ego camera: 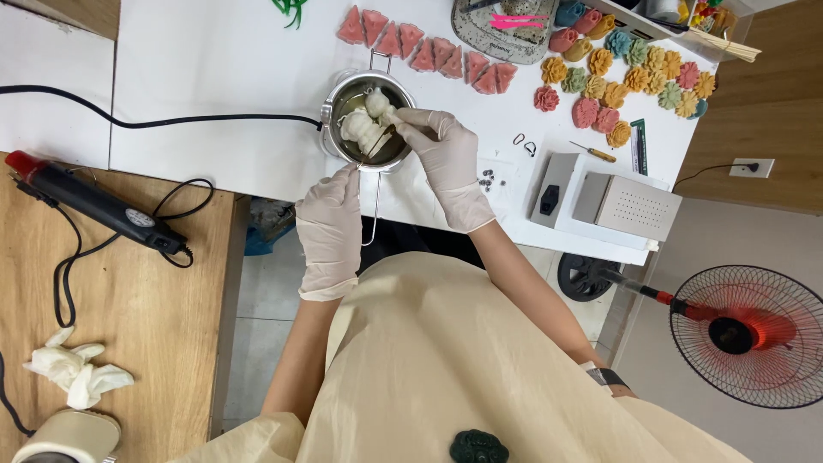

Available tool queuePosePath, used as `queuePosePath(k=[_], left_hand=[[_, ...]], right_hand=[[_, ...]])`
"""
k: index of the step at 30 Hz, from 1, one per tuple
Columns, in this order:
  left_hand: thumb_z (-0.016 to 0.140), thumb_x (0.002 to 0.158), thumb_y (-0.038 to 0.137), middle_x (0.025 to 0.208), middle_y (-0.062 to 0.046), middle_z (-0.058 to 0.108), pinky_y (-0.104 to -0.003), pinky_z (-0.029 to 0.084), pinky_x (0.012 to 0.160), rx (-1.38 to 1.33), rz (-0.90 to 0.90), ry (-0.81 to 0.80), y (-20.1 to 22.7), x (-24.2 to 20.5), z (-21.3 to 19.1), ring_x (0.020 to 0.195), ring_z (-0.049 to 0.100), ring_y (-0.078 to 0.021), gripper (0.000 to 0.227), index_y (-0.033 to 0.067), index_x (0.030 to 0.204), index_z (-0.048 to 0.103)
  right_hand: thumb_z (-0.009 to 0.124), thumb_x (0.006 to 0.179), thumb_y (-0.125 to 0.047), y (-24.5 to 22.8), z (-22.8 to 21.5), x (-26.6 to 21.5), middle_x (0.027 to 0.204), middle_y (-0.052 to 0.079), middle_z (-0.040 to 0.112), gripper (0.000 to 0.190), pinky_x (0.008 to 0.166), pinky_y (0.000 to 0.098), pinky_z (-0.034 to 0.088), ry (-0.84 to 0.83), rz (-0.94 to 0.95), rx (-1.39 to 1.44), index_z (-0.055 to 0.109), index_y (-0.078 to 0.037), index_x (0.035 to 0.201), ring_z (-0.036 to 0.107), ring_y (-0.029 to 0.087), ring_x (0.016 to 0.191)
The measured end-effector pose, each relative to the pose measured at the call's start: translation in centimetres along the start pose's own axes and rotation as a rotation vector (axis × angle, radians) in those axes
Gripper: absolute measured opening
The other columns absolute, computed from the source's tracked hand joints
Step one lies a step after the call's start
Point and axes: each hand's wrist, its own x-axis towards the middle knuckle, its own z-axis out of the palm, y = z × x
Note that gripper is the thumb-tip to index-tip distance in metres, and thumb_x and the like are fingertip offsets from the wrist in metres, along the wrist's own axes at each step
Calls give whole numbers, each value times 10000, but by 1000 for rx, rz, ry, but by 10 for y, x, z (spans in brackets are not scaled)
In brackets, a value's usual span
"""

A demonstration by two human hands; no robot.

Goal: Decorating a small bear-shaped wax figure with eyes and a nose using a pick tool.

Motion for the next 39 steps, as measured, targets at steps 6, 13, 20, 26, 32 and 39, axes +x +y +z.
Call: queuePosePath(k=[6,13,20,26,32,39], left_hand=[[678,991,113,1023,-131,705,-338,543,758,-322,-95,58,2,-4,7,859,690,-237,238,77,1217,747],[714,984,74,1004,-110,712,-324,539,750,-450,-77,151,9,-8,-1,846,676,-215,241,69,1222,745],[715,973,28,930,-120,695,-373,518,719,-236,68,170,6,-8,-3,808,642,-276,251,64,1218,756],[699,976,13,960,-108,703,-372,534,746,-216,87,209,5,-9,-6,849,664,-269,257,73,1220,751],[698,974,0,973,-100,706,-376,539,740,-221,103,217,2,-11,-5,856,670,-269,264,71,1223,750],[712,939,-11,962,-47,692,-406,542,776,85,266,253,3,-12,-8,880,665,-271,310,93,1228,753]], right_hand=[[796,905,-140,-5,-1,2,1010,51,787,215,817,235,582,-22,64,21,795,-36,1093,702,63,856],[793,895,-132,1,7,-8,994,51,784,210,812,237,587,-21,30,58,775,-26,1076,693,64,841],[796,882,-140,4,6,-11,924,69,785,194,753,238,592,-14,-11,-139,787,-31,1042,723,92,779],[805,866,-138,-2,-4,-14,901,56,788,195,732,236,582,-28,-4,-160,791,-37,1032,709,85,753],[796,885,-136,-3,-5,-12,943,63,783,180,742,242,587,-5,-23,-106,791,-42,1038,691,80,765],[820,896,-148,-16,-13,-5,937,103,733,191,728,262,563,-4,-286,-388,813,-61,1066,685,123,768]])
